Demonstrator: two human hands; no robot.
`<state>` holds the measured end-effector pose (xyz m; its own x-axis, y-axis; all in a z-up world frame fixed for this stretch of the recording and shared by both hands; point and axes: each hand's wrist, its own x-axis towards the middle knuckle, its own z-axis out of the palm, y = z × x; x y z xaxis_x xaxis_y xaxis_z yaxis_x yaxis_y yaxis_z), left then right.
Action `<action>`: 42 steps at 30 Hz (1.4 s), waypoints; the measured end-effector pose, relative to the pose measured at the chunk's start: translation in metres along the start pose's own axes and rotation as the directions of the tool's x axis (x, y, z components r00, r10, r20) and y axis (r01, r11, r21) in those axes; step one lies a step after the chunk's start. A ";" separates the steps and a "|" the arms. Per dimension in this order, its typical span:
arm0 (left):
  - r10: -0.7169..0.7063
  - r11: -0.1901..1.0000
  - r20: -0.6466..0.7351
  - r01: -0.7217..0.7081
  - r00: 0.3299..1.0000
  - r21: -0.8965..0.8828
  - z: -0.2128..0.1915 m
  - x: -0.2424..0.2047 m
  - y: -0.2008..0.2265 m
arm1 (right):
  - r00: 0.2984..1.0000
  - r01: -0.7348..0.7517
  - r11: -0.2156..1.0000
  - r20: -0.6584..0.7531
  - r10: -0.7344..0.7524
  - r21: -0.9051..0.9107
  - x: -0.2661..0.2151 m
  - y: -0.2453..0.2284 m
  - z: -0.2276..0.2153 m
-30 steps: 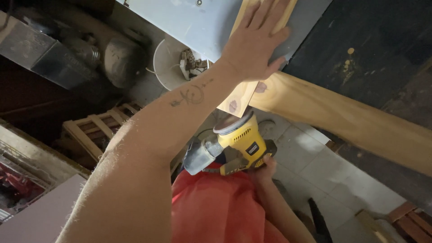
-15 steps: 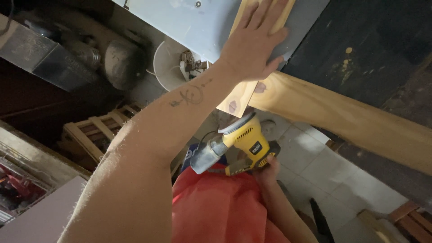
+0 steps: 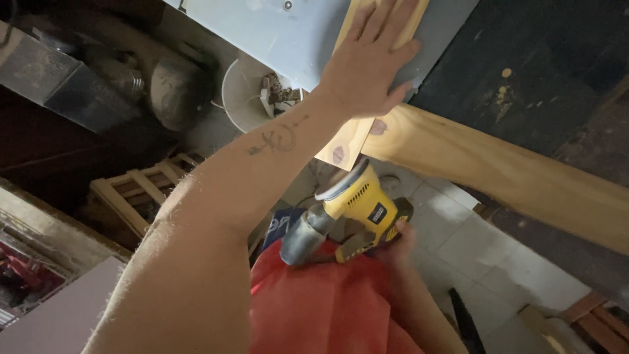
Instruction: Sanding the surfaces and edges of a wooden frame using an electric orbital sander on a workbench.
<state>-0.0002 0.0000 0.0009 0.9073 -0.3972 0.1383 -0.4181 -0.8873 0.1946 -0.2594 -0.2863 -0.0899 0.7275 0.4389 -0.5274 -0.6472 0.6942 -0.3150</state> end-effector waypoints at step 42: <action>-0.014 1.000 0.020 0.014 1.000 -0.013 -0.007 0.002 0.001 | 0.980 -0.053 0.993 -0.184 0.073 0.110 0.007 0.010 0.005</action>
<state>0.0011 0.0000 0.0081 0.9136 -0.3896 0.1160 -0.4059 -0.8897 0.2087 -0.2591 -0.2737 -0.0928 0.6241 0.3759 -0.6850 -0.6561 0.7282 -0.1982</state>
